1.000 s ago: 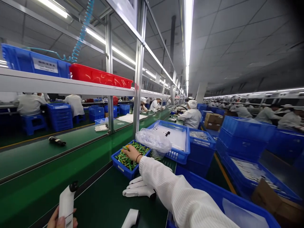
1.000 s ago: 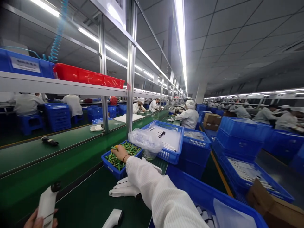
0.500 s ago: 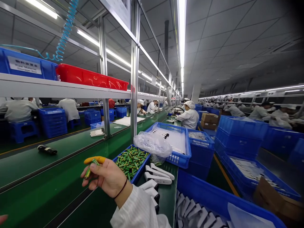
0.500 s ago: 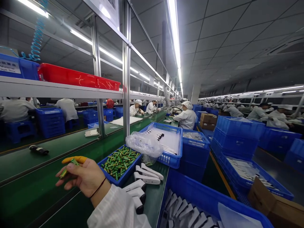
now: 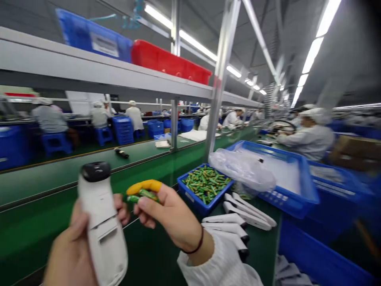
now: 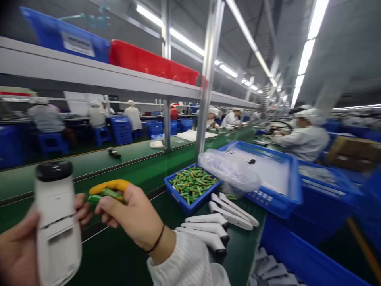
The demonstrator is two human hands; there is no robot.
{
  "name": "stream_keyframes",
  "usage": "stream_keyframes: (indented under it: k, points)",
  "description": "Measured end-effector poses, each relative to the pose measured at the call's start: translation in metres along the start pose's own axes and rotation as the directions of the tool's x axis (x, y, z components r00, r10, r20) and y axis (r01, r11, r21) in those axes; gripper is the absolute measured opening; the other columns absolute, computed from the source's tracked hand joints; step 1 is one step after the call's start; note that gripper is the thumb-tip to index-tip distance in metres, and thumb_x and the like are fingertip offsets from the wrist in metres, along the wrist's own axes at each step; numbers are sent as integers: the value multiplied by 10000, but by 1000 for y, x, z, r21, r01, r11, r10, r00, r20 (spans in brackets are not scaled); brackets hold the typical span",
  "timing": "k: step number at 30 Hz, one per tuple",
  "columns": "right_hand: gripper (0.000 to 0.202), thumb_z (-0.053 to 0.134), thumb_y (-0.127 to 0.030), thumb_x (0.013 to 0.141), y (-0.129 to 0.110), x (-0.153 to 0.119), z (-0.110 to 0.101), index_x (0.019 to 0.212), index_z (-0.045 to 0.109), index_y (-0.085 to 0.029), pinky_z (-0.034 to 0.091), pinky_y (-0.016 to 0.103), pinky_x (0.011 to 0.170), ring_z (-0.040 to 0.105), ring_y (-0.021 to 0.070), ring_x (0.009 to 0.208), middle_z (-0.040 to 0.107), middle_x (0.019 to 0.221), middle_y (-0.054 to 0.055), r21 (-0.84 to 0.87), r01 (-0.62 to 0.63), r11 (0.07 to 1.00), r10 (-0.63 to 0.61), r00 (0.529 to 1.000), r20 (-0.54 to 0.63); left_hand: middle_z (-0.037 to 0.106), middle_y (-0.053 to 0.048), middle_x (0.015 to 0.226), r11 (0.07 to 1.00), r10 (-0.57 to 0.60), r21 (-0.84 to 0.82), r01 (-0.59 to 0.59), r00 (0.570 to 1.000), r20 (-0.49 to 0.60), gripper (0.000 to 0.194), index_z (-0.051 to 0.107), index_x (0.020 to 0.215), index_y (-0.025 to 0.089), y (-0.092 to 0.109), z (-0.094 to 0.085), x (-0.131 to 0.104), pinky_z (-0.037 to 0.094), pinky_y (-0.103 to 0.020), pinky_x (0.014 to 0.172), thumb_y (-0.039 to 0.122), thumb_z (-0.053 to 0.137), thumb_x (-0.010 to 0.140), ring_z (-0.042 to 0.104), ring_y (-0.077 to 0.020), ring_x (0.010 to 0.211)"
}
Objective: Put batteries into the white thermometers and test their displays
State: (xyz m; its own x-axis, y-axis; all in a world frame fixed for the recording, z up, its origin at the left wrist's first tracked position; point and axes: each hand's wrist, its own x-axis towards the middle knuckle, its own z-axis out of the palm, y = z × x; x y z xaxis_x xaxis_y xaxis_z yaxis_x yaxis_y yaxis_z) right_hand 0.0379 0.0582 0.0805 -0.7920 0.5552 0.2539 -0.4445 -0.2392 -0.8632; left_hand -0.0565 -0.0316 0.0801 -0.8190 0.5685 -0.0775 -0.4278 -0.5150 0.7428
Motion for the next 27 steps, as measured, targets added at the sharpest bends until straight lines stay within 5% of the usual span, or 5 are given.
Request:
stream_keyframes:
  k: [5, 8, 14, 19, 27]
  points:
    - [302, 758, -389, 736, -3, -4, 8, 782, 576, -152, 283, 168, 427, 386, 41, 463, 487, 564, -61, -105, 75, 992, -65, 993, 99, 672, -51, 811, 982, 151, 105, -157, 986, 70, 241, 637, 998, 177, 4, 11, -14, 553, -185, 613, 306, 457, 905, 634, -143, 695]
    - [239, 641, -381, 844, -1, -8, 13, 800, 584, -153, 378, 196, 542, 450, 70, 563, 500, 642, -37, -216, 183, 959, -154, 977, 144, 659, -46, 835, 989, 138, 38, -140, 989, 58, 278, 606, 1088, 197, 1, 8, -14, 553, -205, 629, 358, 459, 915, 626, -145, 708]
    - [36, 495, -175, 877, 9, -18, 19, 903, 515, -189, 437, 265, 712, 564, 146, 794, 590, 876, 17, -706, 228, 670, -182, 973, 142, 649, -38, 852, 989, 145, -30, -142, 983, 115, 403, 490, 1282, 285, -7, 5, -16, 532, -216, 574, 361, 503, 887, 610, -146, 673]
    - [62, 526, -250, 872, 17, -19, 25, 885, 547, -193, 428, 247, 639, 553, 138, 688, 595, 791, 4, -751, 277, 599, -251, 956, 152, 616, -41, 849, 991, 51, -121, -50, 999, 3, 342, 533, 1197, 261, -4, 8, -22, 442, -169, 424, 362, 478, 876, 556, -118, 559]
    - [149, 443, -190, 918, 24, -18, 26, 823, 558, -191, 379, 238, 611, 471, 120, 609, 522, 685, -7, -638, 581, 506, -404, 813, 420, 582, -63, 823, 980, -57, -194, 30, 989, -136, 264, 583, 907, 177, 13, 15, -31, 557, -246, 668, 396, 436, 885, 611, -173, 772]
